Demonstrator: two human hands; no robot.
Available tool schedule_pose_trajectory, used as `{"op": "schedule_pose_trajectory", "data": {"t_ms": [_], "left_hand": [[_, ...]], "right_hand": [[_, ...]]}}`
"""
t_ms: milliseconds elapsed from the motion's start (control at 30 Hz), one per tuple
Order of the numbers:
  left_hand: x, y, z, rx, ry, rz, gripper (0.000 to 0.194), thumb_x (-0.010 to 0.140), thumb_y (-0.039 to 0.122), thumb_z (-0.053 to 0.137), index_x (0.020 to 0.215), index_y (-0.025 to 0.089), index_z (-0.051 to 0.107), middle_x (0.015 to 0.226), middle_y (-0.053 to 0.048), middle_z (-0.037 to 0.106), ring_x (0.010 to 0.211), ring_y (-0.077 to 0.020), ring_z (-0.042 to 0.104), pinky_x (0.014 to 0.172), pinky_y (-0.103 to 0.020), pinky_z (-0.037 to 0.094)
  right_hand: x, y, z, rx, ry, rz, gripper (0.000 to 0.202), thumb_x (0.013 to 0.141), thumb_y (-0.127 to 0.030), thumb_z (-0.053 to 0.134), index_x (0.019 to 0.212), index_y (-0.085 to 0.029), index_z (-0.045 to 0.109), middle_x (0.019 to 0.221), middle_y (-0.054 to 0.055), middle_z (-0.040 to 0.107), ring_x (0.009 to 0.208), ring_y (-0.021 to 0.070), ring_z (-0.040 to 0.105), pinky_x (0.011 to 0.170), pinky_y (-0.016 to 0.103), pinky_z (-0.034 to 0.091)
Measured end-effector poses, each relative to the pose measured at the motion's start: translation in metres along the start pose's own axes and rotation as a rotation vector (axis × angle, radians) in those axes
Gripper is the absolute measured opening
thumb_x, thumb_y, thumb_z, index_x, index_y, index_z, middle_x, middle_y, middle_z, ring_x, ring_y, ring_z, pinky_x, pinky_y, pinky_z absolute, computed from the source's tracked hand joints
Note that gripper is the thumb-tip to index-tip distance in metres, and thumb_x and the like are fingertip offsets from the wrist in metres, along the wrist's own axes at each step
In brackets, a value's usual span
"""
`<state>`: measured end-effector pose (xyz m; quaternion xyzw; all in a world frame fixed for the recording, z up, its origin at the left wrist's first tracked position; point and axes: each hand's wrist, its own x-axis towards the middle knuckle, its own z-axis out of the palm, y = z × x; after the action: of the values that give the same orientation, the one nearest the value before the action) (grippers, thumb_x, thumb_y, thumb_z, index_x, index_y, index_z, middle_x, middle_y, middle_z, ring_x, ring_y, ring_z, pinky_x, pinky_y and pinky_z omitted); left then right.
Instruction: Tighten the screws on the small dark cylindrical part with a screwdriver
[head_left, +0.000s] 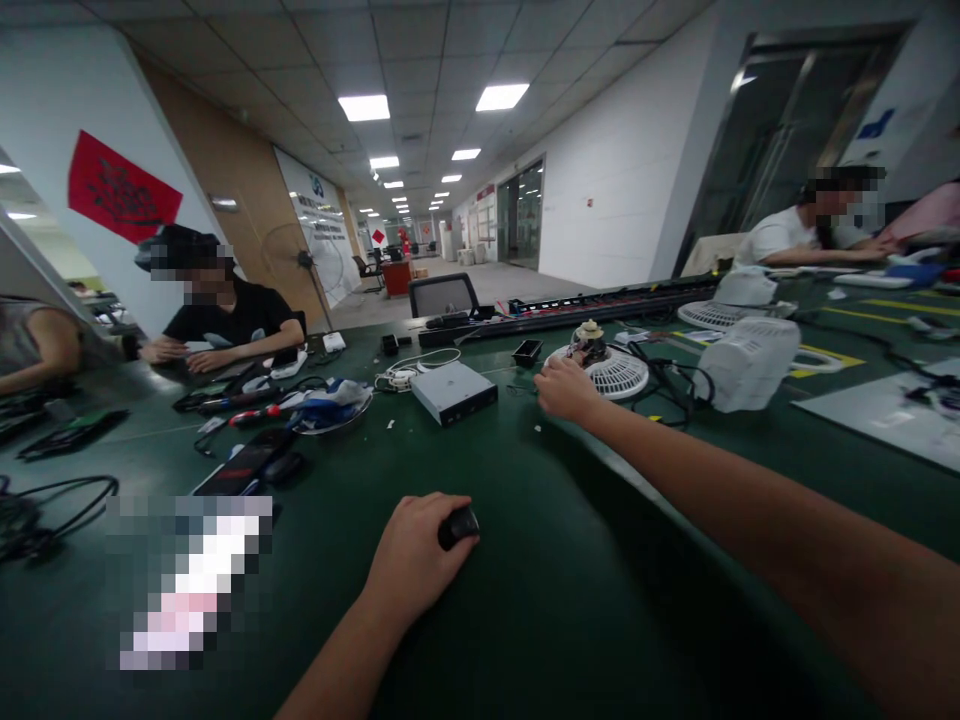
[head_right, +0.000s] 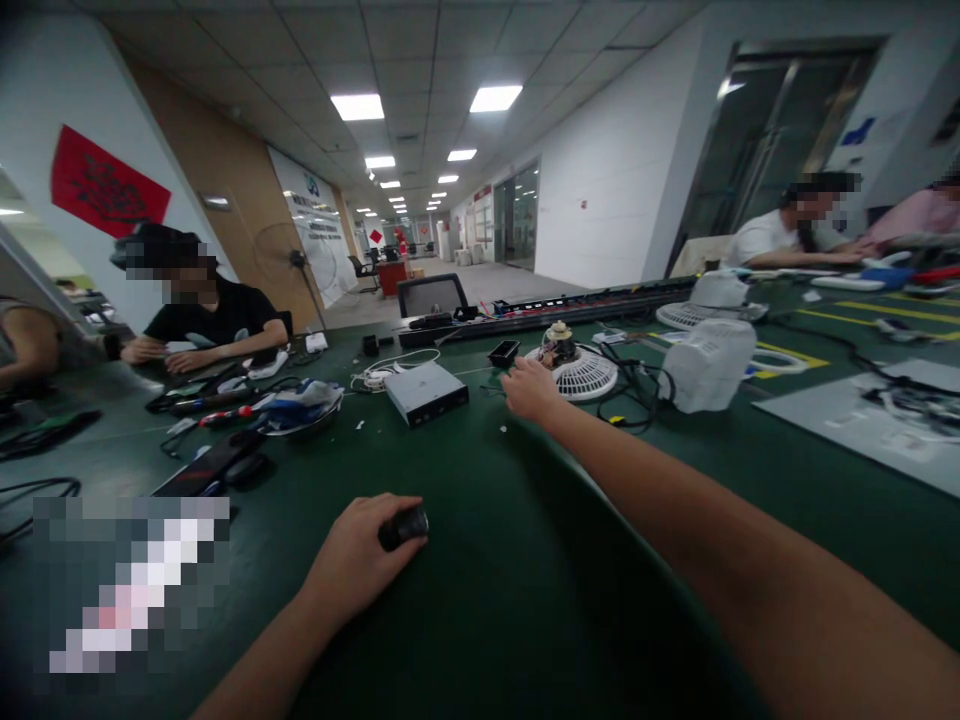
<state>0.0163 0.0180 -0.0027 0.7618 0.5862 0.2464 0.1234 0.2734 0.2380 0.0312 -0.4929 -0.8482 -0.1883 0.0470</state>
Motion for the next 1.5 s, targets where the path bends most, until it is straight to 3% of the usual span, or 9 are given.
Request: {"op": "schedule_pose_trajectory", "data": {"t_ms": [200,333,533,633,833,1000,1200,1400,1500], "left_hand": [[0.001,0.002,-0.002,0.023,0.016,0.002,0.036,0.078,0.030,0.069,0.114,0.027,0.068,0.107,-0.003,0.073,0.099,-0.0258,0.065,0.093,-0.045,0.047],[0.001,0.003,-0.003,0.046,0.027,0.010,0.035,0.078,0.029,0.070,0.113,0.026,0.068,0.106,-0.003,0.073,0.098,-0.0255,0.065,0.093,-0.044,0.047],[0.001,0.005,-0.002,0.019,0.052,0.001,0.037,0.076,0.026,0.073,0.113,0.026,0.067,0.108,-0.004,0.073,0.100,-0.0254,0.065,0.092,-0.043,0.049],[-0.001,0.004,-0.001,-0.009,0.075,0.003,0.041,0.074,0.024,0.076,0.114,0.027,0.067,0.110,-0.003,0.072,0.102,-0.0253,0.065,0.090,-0.041,0.051],[-0.004,0.006,0.001,-0.074,0.102,0.142,0.038,0.073,0.025,0.078,0.109,0.028,0.067,0.105,-0.001,0.073,0.099,-0.0230,0.066,0.088,-0.039,0.053],[-0.006,0.007,-0.001,-0.099,0.087,0.196,0.042,0.072,0.021,0.079,0.111,0.028,0.066,0.105,0.000,0.072,0.097,-0.0207,0.066,0.086,-0.036,0.054],[-0.009,0.010,-0.002,-0.117,0.050,0.277,0.043,0.075,0.016,0.076,0.114,0.029,0.064,0.106,0.000,0.071,0.099,-0.0202,0.064,0.087,-0.036,0.054],[-0.007,0.011,-0.001,-0.115,0.059,0.230,0.035,0.075,0.021,0.076,0.108,0.027,0.066,0.102,-0.002,0.072,0.096,-0.0216,0.065,0.085,-0.037,0.054],[-0.006,0.009,-0.001,-0.104,0.093,0.186,0.031,0.076,0.023,0.074,0.106,0.026,0.066,0.101,-0.002,0.072,0.094,-0.0219,0.066,0.083,-0.037,0.054]], "right_hand": [[-0.053,-0.040,-0.045,0.349,0.313,0.006,0.028,0.093,-0.017,0.047,0.108,-0.015,0.071,0.102,0.011,0.069,0.100,0.0272,0.051,0.092,0.040,0.037],[-0.085,-0.081,-0.052,0.718,0.303,0.060,0.025,0.091,-0.014,0.056,0.109,-0.021,0.071,0.095,0.007,0.069,0.090,0.0221,0.056,0.080,0.035,0.044],[-0.110,-0.116,-0.049,0.883,0.218,-0.136,0.017,0.085,-0.016,0.068,0.097,-0.025,0.076,0.092,0.004,0.072,0.090,0.0219,0.056,0.080,0.037,0.045],[-0.117,-0.119,-0.051,0.943,0.186,-0.125,0.014,0.081,-0.018,0.073,0.094,-0.023,0.076,0.085,0.004,0.072,0.085,0.0205,0.058,0.073,0.033,0.046],[-0.123,-0.122,-0.045,0.975,0.232,-0.327,0.008,0.084,-0.018,0.071,0.090,-0.023,0.075,0.089,0.002,0.071,0.088,0.0184,0.056,0.078,0.031,0.044],[-0.122,-0.123,-0.044,0.985,0.270,-0.257,0.012,0.074,-0.023,0.081,0.082,-0.019,0.073,0.080,0.001,0.069,0.083,0.0176,0.056,0.075,0.030,0.043],[-0.125,-0.121,-0.052,0.995,0.149,-0.223,0.018,0.069,-0.023,0.084,0.081,-0.018,0.072,0.078,0.002,0.067,0.083,0.0183,0.057,0.071,0.029,0.043],[-0.123,-0.118,-0.054,0.968,0.121,-0.226,0.019,0.072,-0.029,0.082,0.083,-0.019,0.071,0.079,0.002,0.068,0.082,0.0182,0.057,0.070,0.029,0.041],[-0.127,-0.113,-0.075,0.851,0.256,-0.301,0.026,0.078,-0.034,0.075,0.096,-0.017,0.069,0.081,0.003,0.068,0.082,0.0195,0.056,0.074,0.033,0.040]]}}
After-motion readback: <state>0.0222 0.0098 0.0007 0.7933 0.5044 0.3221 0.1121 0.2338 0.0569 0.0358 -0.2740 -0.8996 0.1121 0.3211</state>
